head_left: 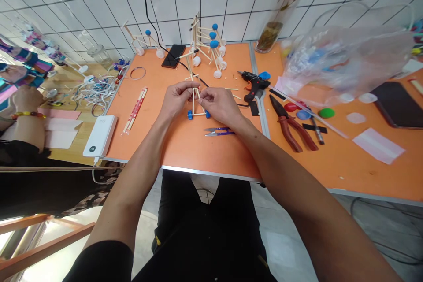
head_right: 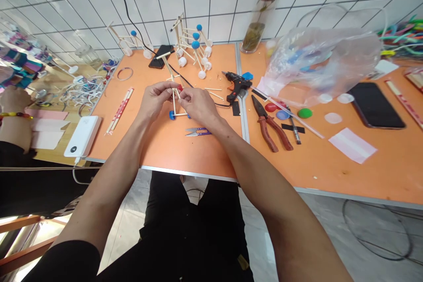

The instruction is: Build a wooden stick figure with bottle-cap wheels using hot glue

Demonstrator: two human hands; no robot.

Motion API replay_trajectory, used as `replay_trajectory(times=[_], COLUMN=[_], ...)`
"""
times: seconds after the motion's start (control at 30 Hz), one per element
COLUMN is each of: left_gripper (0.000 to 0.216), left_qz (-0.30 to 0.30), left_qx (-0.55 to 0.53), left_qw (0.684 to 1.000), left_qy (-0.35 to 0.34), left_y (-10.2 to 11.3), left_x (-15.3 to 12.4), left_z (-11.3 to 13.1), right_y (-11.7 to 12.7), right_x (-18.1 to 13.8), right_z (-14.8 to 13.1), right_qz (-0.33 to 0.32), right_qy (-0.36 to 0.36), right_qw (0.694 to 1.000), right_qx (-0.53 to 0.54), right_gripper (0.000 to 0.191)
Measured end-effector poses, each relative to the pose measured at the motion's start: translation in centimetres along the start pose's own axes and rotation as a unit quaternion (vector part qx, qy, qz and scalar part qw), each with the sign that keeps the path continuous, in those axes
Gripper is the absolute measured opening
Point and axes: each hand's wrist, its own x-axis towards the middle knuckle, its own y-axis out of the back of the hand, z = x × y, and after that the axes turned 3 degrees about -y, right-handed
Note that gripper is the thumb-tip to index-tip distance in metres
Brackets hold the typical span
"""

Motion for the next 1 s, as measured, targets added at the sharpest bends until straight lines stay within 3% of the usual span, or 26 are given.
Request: replay_trajectory(times=[0.17, 0.5, 0.77, 1.0], left_gripper=[0.017, 0.046, 0.041, 0.031], left_qz=[0.002, 0.032, 0.036, 0.047], left_qx=[-0.006, -0.005, 0.031, 0.07], left_qw=[1.0, 0.999, 0.998, 0.996], left_qy=[-0.005, -0.009, -0.045, -0.029], left_y=[0.0, -0.5, -1.2, -2.0], left_x=[-0.1, -0.3, -0.8, -1.7], left_z=[-0.2, -0.6, -0.9, -0.2], right_y=[0.0, 0.0, -0.1, -0.3], right_x=[0.0, 0.1, 0.0, 0.1], right_z=[0.0, -0.3, -0.4, -0.3], right_qz=[0.001, 0.005, 0.01, 0.007], right_qy=[-0.002, -0.015, -0.019, -0.016], right_qw=[1.0, 1.0, 1.0, 1.0], right_qx=[-0.007, -0.019, -0.006, -0.007], right_gripper=[0.015, 0.015, 0.012, 0.015])
